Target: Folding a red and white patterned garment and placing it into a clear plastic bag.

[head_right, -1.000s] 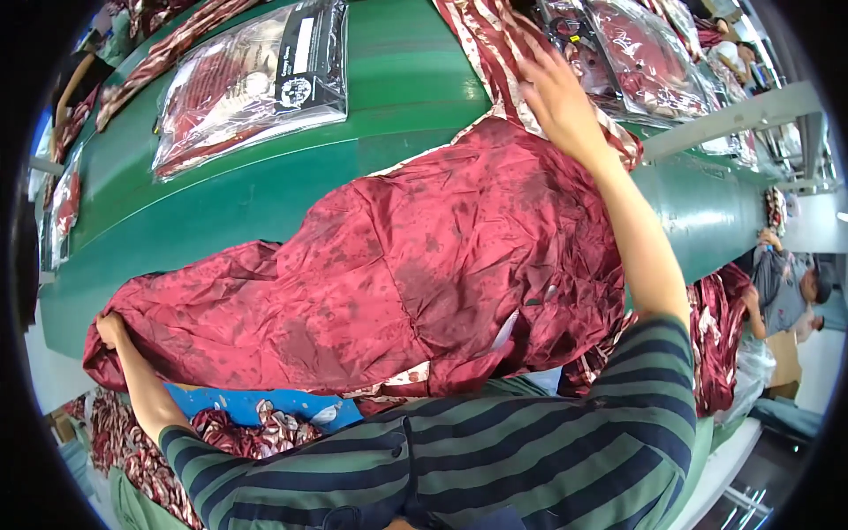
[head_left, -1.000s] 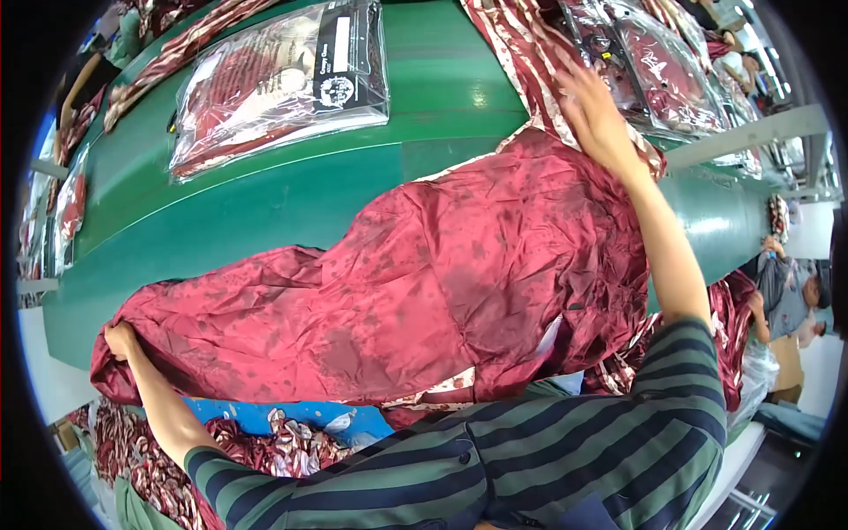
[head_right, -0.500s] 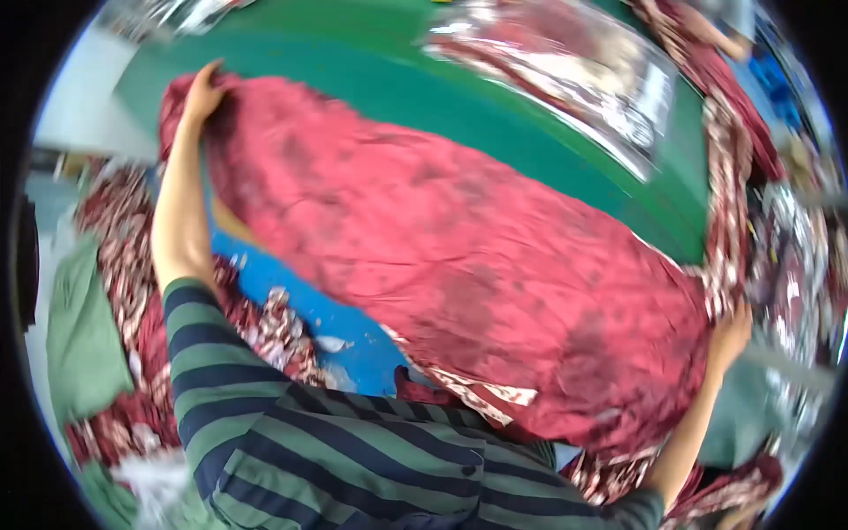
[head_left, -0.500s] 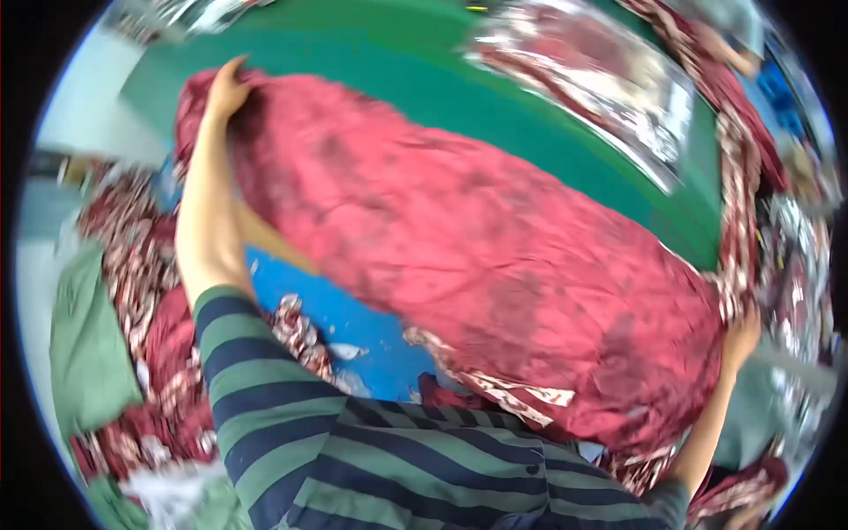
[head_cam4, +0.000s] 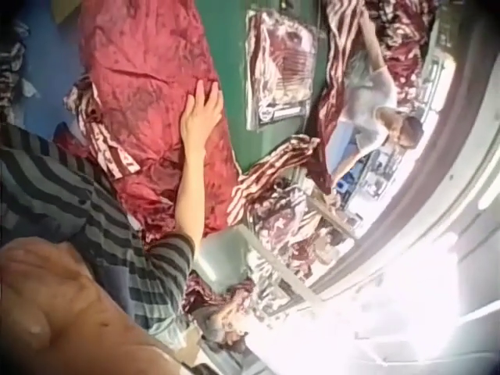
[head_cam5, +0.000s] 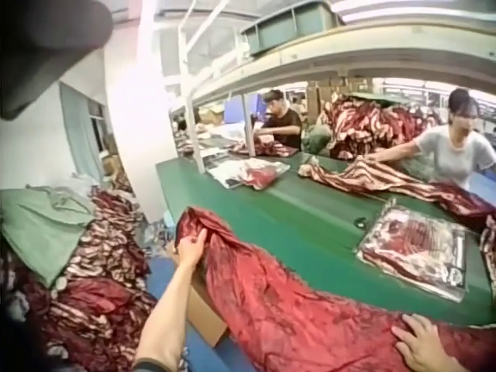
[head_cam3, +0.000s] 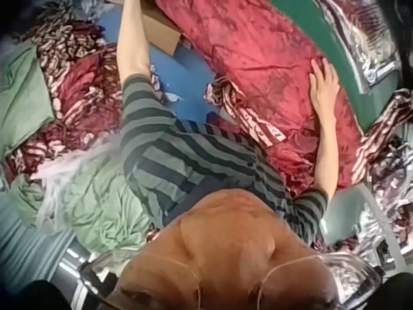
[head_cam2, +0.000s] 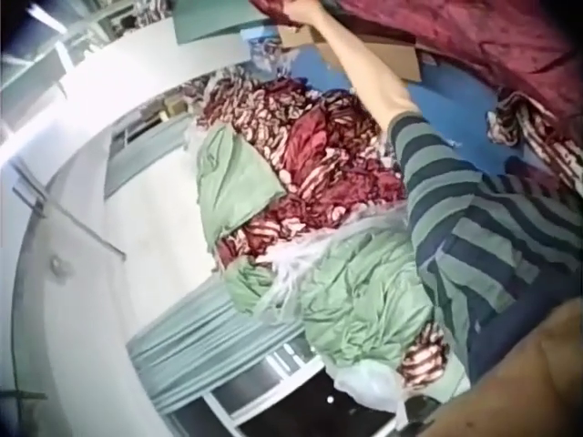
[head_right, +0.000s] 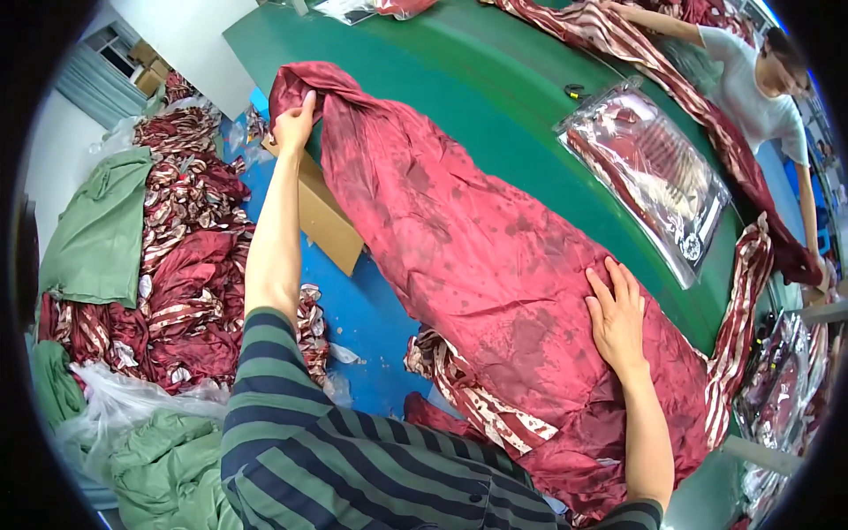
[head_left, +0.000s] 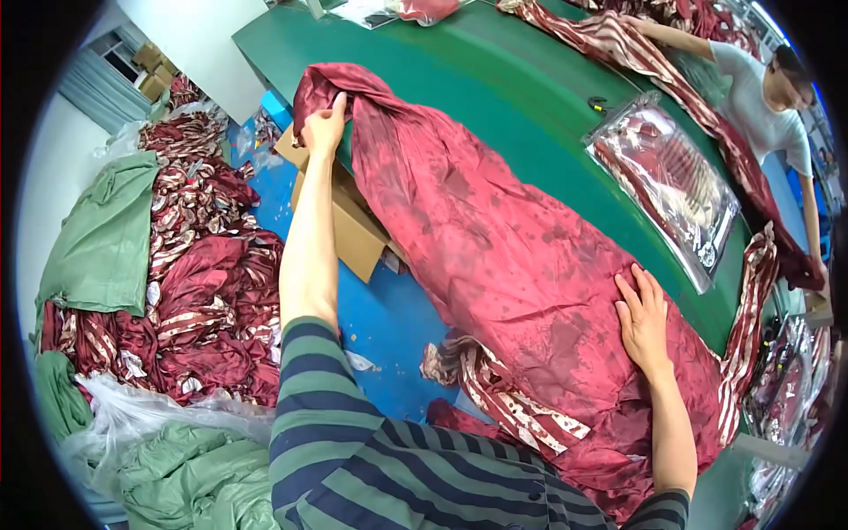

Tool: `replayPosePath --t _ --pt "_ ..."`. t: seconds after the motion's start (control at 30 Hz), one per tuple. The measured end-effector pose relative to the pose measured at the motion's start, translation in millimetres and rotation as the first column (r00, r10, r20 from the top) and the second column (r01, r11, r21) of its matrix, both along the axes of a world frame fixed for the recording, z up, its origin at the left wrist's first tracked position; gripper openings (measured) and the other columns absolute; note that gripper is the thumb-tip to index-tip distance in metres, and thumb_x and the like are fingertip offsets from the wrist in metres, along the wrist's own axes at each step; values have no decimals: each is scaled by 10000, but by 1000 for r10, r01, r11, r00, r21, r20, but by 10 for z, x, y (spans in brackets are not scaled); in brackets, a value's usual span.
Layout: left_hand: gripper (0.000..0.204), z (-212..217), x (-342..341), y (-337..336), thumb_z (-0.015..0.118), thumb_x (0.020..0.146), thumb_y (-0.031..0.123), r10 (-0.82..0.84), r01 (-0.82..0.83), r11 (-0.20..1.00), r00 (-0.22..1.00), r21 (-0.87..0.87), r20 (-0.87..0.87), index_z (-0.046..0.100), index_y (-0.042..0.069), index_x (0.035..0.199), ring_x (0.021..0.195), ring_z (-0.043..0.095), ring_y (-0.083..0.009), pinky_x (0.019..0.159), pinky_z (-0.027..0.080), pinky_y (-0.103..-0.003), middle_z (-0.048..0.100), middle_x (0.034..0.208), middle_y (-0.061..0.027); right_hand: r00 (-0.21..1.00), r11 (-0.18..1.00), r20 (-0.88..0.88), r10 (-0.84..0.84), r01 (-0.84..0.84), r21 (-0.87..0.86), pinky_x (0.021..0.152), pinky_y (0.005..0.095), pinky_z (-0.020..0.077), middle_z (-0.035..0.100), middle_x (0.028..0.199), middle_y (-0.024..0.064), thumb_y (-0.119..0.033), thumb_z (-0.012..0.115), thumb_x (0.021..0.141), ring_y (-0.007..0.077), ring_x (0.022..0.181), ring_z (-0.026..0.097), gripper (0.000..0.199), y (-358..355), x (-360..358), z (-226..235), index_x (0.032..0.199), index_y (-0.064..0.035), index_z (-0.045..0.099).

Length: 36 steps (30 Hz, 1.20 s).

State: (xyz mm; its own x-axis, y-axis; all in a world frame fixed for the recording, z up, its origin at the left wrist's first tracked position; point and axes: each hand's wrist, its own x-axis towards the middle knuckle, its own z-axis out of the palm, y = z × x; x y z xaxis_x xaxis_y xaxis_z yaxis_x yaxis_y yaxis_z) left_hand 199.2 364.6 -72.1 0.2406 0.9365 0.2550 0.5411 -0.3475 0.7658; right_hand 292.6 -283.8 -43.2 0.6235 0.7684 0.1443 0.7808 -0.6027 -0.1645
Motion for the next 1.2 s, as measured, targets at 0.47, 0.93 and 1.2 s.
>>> replayPosePath --t 0.47,0.93,1.2 --pt "132 2202 468 -2014 674 892 173 -652 561 721 350 408 672 652 77 803 648 528 -137 607 465 -287 619 763 -16 933 991 337 -124 136 -12 976 410 410 455 1557 85 -296 498 1033 318 1380 449 463 90 372 -204 1472 -149 516" --pt "469 104 560 -3978 718 882 194 -976 928 38 114 370 -185 608 31 1308 1193 591 -326 1034 466 -391 622 1342 -143 519 63 -615 593 732 678 1154 491 360 401 1573 145 -308 448 1059 309 1379 463 536 -2671 644 -164 1555 -119 379" --pt "199 -288 771 -3780 607 939 92 -866 802 362 478 475 -148 676 18 1110 1080 649 -330 962 495 -380 704 1178 -133 477 110 -858 192 858 502 1107 307 406 494 1504 119 -184 520 1043 215 1327 510 508 -3347 200 -16 1535 -108 419"
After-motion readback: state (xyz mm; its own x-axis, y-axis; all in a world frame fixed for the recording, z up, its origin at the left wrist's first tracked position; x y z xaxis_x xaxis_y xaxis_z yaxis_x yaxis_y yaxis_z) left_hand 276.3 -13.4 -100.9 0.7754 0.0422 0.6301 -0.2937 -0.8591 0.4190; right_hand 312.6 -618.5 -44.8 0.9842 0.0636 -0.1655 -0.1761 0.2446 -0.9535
